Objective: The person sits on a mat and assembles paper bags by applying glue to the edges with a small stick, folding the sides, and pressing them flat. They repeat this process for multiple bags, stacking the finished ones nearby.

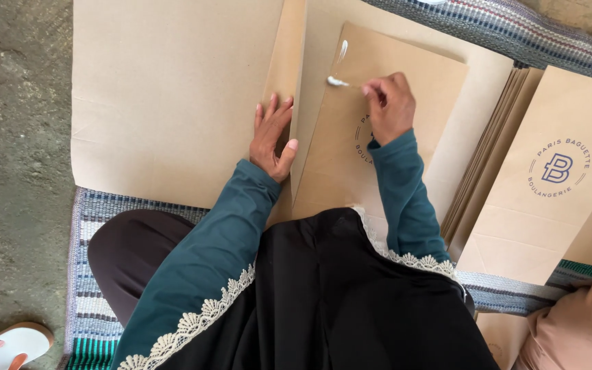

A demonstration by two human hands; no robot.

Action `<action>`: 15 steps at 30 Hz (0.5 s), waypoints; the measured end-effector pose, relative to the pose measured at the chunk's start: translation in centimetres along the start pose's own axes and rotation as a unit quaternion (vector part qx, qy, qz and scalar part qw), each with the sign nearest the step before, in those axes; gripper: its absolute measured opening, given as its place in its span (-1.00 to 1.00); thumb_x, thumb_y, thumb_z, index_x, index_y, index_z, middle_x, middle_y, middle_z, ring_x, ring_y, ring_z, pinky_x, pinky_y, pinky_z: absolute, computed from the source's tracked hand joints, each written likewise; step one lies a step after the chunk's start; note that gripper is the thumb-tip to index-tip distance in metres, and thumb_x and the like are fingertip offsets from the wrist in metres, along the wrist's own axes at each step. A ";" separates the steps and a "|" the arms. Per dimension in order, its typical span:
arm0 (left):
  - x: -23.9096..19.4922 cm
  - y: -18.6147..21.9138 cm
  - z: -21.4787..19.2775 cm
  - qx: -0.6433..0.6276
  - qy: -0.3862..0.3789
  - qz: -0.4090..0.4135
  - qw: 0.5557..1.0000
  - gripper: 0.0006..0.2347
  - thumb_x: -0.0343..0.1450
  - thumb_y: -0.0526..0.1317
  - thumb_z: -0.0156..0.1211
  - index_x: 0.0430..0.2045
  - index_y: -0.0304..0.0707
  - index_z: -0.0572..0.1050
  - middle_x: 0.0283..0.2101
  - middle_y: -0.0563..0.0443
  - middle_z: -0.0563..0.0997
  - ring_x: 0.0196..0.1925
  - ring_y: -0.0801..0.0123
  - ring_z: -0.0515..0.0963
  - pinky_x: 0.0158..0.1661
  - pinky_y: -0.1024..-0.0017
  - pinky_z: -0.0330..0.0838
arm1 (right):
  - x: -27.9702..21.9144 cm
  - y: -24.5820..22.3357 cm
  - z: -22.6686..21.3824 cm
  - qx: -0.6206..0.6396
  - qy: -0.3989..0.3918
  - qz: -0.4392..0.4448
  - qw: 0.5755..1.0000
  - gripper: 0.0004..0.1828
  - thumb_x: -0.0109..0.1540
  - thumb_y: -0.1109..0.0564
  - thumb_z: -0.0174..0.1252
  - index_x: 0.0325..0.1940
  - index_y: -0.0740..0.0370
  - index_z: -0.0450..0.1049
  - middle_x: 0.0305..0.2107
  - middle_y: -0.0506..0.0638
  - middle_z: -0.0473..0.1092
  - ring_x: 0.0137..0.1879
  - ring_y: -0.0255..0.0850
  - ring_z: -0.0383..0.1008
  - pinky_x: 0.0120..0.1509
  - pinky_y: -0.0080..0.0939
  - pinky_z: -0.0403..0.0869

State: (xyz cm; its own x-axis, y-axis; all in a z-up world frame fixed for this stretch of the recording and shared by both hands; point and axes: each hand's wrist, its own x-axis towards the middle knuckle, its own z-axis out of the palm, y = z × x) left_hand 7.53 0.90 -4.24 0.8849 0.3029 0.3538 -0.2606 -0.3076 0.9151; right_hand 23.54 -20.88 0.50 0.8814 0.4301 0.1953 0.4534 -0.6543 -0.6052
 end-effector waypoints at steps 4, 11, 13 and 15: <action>0.1 0.1 0.1 0.001 0.006 0.003 1.000 -0.54 0.53 0.01 0.03 0.24 -0.32 0.46 0.39 -0.16 0.41 0.52 -0.11 0.18 0.49 0.04 -0.28 | -0.6 0.5 0.1 0.022 -0.013 -0.038 0.999 -0.99 0.35 0.30 0.32 -0.15 0.30 0.63 -0.34 0.05 0.31 -0.30 -0.05 0.48 -0.30 -0.20 0.50; 0.2 1.3 -0.6 0.038 -0.026 -0.010 0.999 -0.57 0.58 -0.04 -0.09 0.25 -0.38 0.37 0.36 -0.25 0.42 0.53 -0.24 0.23 0.55 -0.17 -0.19 | 4.0 2.6 0.4 -0.030 0.076 -0.051 0.995 -0.95 0.36 0.28 0.31 -0.21 0.29 0.62 -0.36 0.04 0.33 -0.35 -0.21 0.30 -0.36 -0.25 0.38; 0.1 1.3 -0.5 0.037 -0.028 -0.009 0.999 -0.58 0.58 -0.05 -0.08 0.25 -0.37 0.37 0.36 -0.24 0.41 0.53 -0.24 0.24 0.55 -0.18 -0.18 | 4.8 3.3 0.5 -0.039 0.080 -0.053 0.995 -0.96 0.34 0.30 0.33 -0.22 0.31 0.62 -0.36 0.04 0.33 -0.35 -0.20 0.31 -0.36 -0.25 0.41; 0.1 1.3 -0.4 0.039 -0.024 -0.012 0.999 -0.58 0.58 -0.06 -0.08 0.23 -0.41 0.39 0.35 -0.25 0.42 0.52 -0.25 0.25 0.54 -0.17 -0.18 | 5.3 3.4 0.6 -0.018 0.072 -0.059 0.995 -0.95 0.34 0.30 0.30 -0.21 0.28 0.64 -0.36 0.02 0.30 -0.36 -0.20 0.32 -0.33 -0.24 0.42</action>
State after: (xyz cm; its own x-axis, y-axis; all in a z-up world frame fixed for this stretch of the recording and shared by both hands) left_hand 7.15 0.94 -2.91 0.9083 0.2689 0.3206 -0.2096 -0.3706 0.9048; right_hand 29.66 -20.44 -0.95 0.8301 0.4131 0.3744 0.5575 -0.6275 -0.5436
